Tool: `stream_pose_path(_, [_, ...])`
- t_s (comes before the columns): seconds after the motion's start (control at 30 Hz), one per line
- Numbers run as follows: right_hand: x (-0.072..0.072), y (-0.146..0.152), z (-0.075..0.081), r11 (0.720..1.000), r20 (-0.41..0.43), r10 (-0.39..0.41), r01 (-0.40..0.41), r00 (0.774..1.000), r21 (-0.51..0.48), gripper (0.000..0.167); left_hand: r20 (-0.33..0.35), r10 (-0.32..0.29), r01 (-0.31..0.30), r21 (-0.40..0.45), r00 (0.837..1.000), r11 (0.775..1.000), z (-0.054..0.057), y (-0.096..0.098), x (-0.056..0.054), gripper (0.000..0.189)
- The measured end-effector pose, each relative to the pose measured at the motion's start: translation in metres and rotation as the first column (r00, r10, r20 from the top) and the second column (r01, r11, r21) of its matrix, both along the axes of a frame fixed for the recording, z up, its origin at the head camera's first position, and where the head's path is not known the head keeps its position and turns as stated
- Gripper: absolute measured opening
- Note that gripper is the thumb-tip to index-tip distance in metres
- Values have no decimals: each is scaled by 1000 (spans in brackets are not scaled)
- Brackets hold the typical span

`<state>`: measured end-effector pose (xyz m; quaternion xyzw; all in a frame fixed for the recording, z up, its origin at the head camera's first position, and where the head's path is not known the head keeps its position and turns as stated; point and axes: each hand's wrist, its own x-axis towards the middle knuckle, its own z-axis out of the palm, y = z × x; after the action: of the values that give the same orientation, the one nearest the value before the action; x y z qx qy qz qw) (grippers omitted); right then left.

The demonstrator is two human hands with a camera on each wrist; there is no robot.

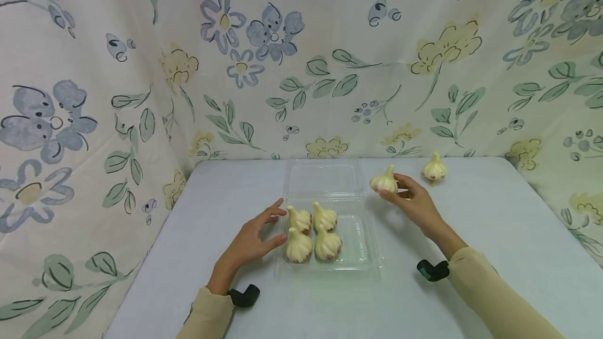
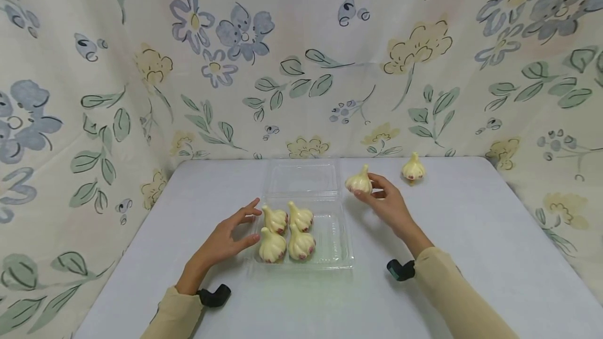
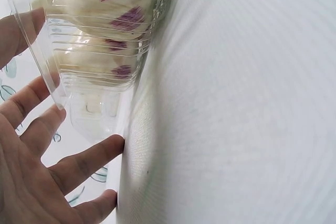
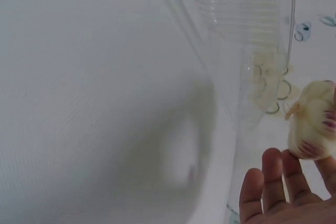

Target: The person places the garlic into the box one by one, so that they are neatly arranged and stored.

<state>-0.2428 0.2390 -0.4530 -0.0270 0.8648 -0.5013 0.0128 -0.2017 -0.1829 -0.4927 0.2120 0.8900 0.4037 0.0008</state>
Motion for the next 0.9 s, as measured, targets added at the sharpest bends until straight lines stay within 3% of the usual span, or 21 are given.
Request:
stream_pose_path(0.33, [7,-9,8,1000,30,13,-14,999,28,80,6,8,-8,-5,1000,1000,0,0,1,60])
stream_pose_path(0.9, [20,-25,16,997,-33,73,-73,997,-6,71,-4,-1,1,-8,1000,1000,1,0,2,56])
